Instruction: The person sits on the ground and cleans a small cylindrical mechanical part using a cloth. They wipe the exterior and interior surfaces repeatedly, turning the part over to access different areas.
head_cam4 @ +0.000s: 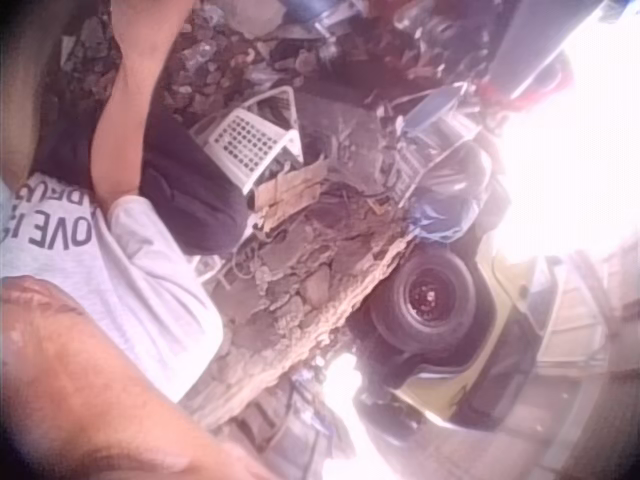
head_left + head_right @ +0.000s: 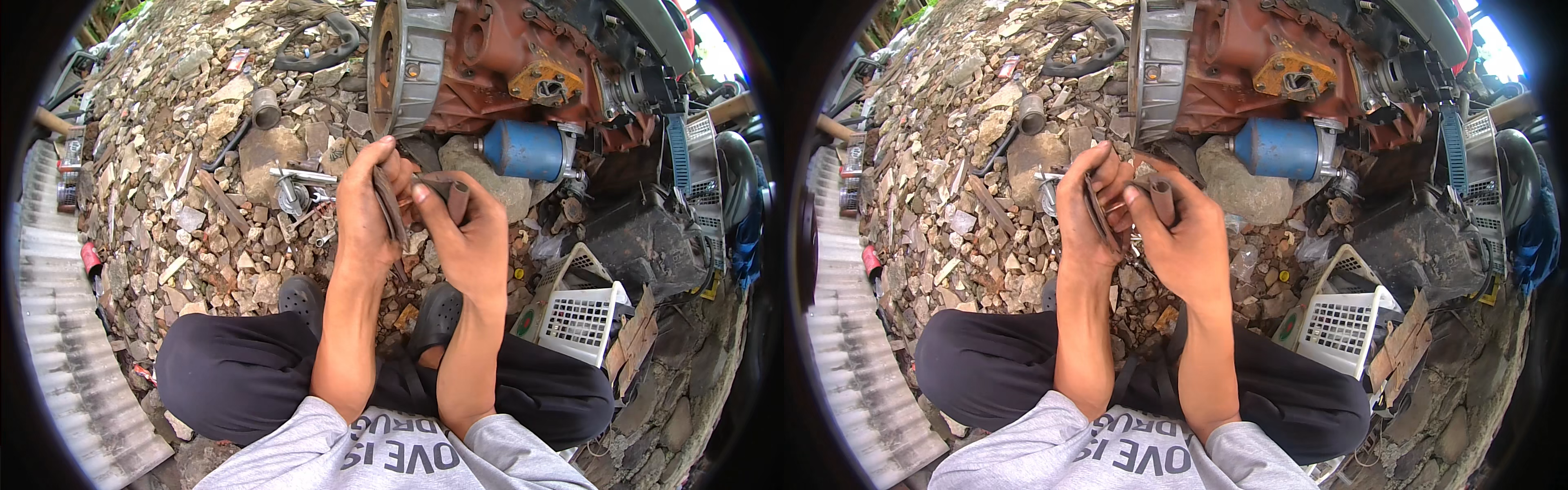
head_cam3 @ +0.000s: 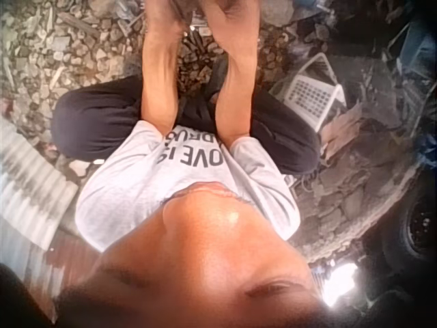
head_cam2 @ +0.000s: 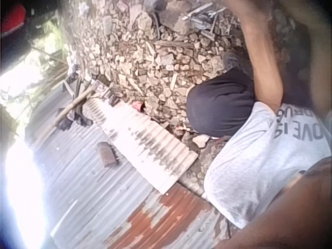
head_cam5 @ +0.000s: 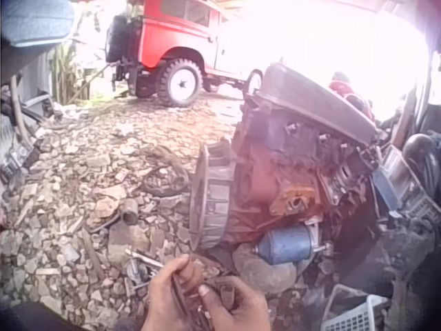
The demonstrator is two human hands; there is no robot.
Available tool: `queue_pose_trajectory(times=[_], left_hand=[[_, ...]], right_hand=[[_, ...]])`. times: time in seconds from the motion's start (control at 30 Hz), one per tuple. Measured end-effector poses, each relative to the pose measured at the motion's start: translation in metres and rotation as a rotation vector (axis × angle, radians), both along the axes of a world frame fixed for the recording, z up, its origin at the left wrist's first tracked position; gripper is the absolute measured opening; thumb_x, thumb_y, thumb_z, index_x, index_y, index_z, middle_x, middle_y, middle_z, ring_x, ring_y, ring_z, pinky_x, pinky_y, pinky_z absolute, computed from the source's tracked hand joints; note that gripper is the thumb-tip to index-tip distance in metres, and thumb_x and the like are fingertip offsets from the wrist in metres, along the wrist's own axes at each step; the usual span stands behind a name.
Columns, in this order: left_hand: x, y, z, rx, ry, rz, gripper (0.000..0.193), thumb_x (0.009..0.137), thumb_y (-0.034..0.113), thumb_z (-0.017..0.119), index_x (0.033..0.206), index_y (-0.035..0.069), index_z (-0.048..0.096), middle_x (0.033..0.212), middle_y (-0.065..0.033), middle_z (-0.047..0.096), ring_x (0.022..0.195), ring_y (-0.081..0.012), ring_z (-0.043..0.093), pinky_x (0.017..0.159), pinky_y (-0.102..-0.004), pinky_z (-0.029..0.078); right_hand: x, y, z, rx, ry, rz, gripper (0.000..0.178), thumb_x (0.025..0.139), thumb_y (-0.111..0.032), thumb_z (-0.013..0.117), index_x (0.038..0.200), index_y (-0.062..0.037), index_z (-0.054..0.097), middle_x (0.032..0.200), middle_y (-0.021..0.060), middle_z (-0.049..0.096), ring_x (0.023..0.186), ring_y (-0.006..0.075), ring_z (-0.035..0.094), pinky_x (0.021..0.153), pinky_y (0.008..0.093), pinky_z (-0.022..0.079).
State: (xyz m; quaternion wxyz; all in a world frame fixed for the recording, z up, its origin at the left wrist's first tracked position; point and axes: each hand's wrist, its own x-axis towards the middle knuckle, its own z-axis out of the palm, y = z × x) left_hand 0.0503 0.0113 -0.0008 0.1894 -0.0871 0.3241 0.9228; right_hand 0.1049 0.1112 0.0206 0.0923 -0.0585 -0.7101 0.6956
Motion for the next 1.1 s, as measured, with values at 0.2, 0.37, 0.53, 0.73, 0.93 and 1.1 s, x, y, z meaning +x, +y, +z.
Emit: queue_pose_trajectory(times=[0.2, 0.37, 0.53, 0.73, 0.93, 1.1], left_hand=[[-0.002, 0.001, -0.005, 0.059, -0.034, 0.07, 0.042, 0.094, 0.028, 0.052, 0.057, 0.019, 0.033, 0.05, 0.0078, 0.03, 0.037, -0.0044, 0.023, 0.032, -0.0202, 0.019], [0.002, 0.014, -0.001, -0.086, -0.091, 0.158, 0.042, 0.092, 0.029, 0.055, 0.058, 0.02, 0.034, 0.049, 0.0084, 0.031, 0.036, -0.0041, 0.024, 0.033, -0.0198, 0.018], [-0.003, 0.004, -0.014, 0.087, -0.06, 0.083, 0.041, 0.092, 0.03, 0.056, 0.058, 0.02, 0.035, 0.05, 0.0086, 0.032, 0.036, -0.0042, 0.024, 0.033, -0.0198, 0.018], [0.002, 0.016, -0.006, -0.007, -0.107, 0.164, 0.041, 0.092, 0.03, 0.055, 0.058, 0.019, 0.034, 0.05, 0.0078, 0.031, 0.036, -0.0046, 0.026, 0.034, -0.0201, 0.021], [0.004, 0.012, 0.001, -0.064, -0.082, 0.142, 0.042, 0.092, 0.03, 0.054, 0.058, 0.02, 0.032, 0.049, 0.0081, 0.03, 0.036, -0.0042, 0.028, 0.033, -0.0188, 0.023], [-0.001, 0.007, -0.009, 0.011, -0.125, 0.099, 0.042, 0.091, 0.03, 0.056, 0.057, 0.021, 0.033, 0.049, 0.0087, 0.034, 0.036, -0.0035, 0.028, 0.033, -0.0191, 0.022]], right_hand=[[-0.004, 0.007, -0.013, -0.111, 0.024, 0.13, 0.022, 0.092, -0.002, 0.062, 0.113, 0.0035, 0.062, 0.088, 0.0068, 0.069, 0.074, 0.0105, 0.065, 0.068, 0.0251, 0.051], [-0.011, 0.001, -0.024, 0.06, 0.099, -0.05, 0.021, 0.092, 0.0, 0.061, 0.112, 0.0044, 0.062, 0.092, 0.0071, 0.069, 0.079, 0.0089, 0.063, 0.07, 0.0245, 0.051], [-0.005, 0.008, -0.011, -0.129, -0.044, 0.081, 0.023, 0.092, 0.001, 0.062, 0.114, 0.0031, 0.061, 0.09, 0.0071, 0.067, 0.079, 0.0098, 0.063, 0.067, 0.0244, 0.053], [-0.008, -0.003, -0.014, -0.079, 0.033, -0.06, 0.022, 0.092, 0.0, 0.062, 0.113, 0.0015, 0.059, 0.086, 0.0062, 0.065, 0.075, 0.008, 0.062, 0.062, 0.0225, 0.051], [-0.011, -0.008, -0.019, -0.071, 0.099, -0.083, 0.019, 0.093, -0.002, 0.062, 0.111, 0.0011, 0.059, 0.084, 0.0044, 0.065, 0.071, 0.0073, 0.062, 0.06, 0.0225, 0.051], [-0.011, -0.004, -0.021, -0.124, 0.048, -0.008, 0.021, 0.092, -0.004, 0.064, 0.112, 0.0004, 0.059, 0.085, 0.0047, 0.066, 0.071, 0.0067, 0.061, 0.061, 0.0224, 0.051]])
